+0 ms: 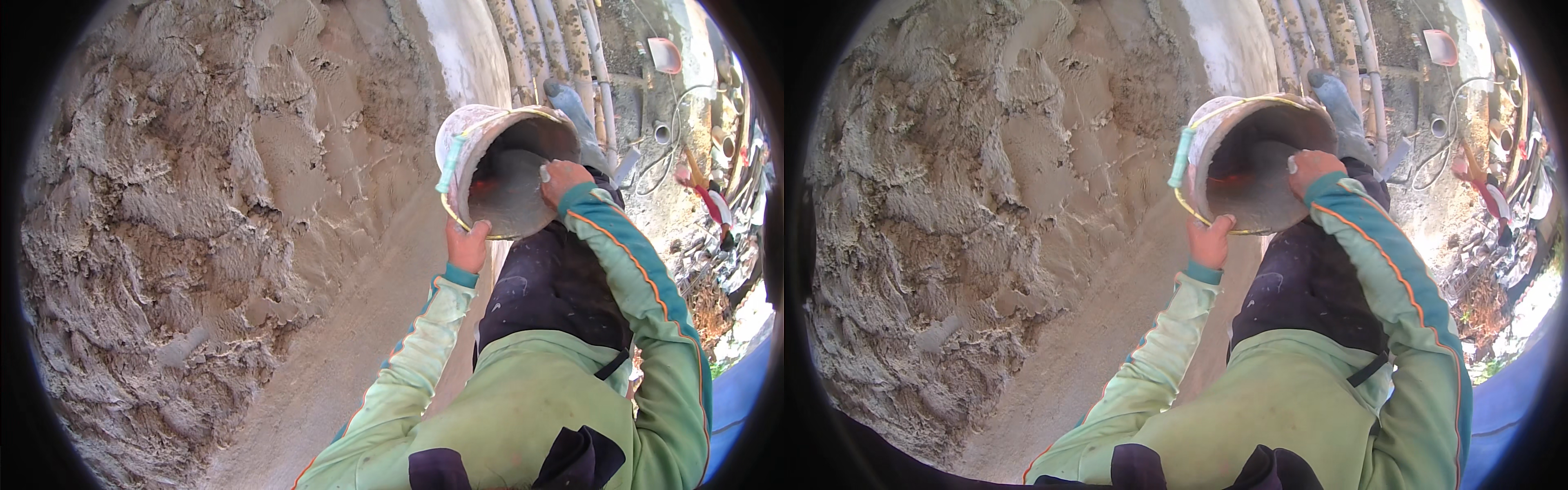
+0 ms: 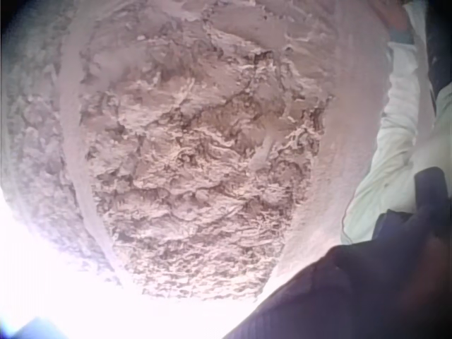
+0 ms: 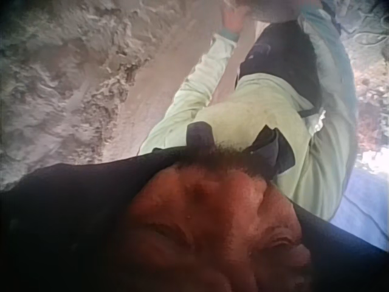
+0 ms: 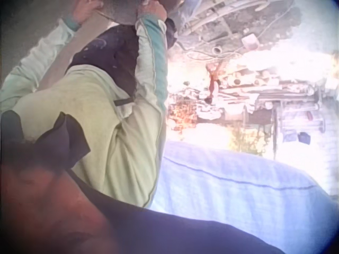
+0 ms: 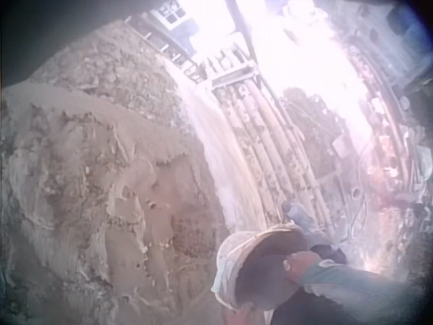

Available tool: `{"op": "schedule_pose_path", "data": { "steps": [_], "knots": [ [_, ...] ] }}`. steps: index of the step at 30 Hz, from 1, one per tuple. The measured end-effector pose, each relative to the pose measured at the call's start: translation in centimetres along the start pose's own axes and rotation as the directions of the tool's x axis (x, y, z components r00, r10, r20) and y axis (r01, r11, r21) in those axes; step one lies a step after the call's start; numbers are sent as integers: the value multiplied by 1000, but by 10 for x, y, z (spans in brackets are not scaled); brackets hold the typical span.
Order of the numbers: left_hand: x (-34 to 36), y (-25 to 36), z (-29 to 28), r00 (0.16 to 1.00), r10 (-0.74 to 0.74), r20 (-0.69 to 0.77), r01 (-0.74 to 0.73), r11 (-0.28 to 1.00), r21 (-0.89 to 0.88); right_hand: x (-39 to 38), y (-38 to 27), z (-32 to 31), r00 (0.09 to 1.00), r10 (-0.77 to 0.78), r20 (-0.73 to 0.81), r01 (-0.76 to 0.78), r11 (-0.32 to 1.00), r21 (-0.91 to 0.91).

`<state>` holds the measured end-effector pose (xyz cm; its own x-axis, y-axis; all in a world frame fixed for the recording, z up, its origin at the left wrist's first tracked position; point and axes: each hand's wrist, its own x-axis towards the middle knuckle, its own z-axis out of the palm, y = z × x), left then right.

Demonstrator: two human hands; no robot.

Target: The person scoops wet cement from a bucket and applies it to a vertical wall using a trowel. They repeatedly smooth the surface with a flat tool while standing on scaffolding.

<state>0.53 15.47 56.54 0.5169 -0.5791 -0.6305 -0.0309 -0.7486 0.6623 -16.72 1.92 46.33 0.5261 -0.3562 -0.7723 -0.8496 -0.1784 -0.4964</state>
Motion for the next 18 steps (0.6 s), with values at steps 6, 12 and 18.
{"op": "schedule_pose_path", "data": {
  "steps": [6, 12, 18],
  "knots": [
    [-2, -25, -1, 976, -210, 51, 215, 929, -300, 2, 43, 41, 924, -313, 218, 244, 924, 294],
    [-9, -48, 16, 863, -505, 31, 400, 644, -652, -17, 30, -34, 828, -359, 430, -155, 590, 792],
    [-36, -117, -5, 798, -602, 18, 401, 508, -763, -18, 55, -58, 984, 108, -143, 132, 102, 986]
  ]
}}
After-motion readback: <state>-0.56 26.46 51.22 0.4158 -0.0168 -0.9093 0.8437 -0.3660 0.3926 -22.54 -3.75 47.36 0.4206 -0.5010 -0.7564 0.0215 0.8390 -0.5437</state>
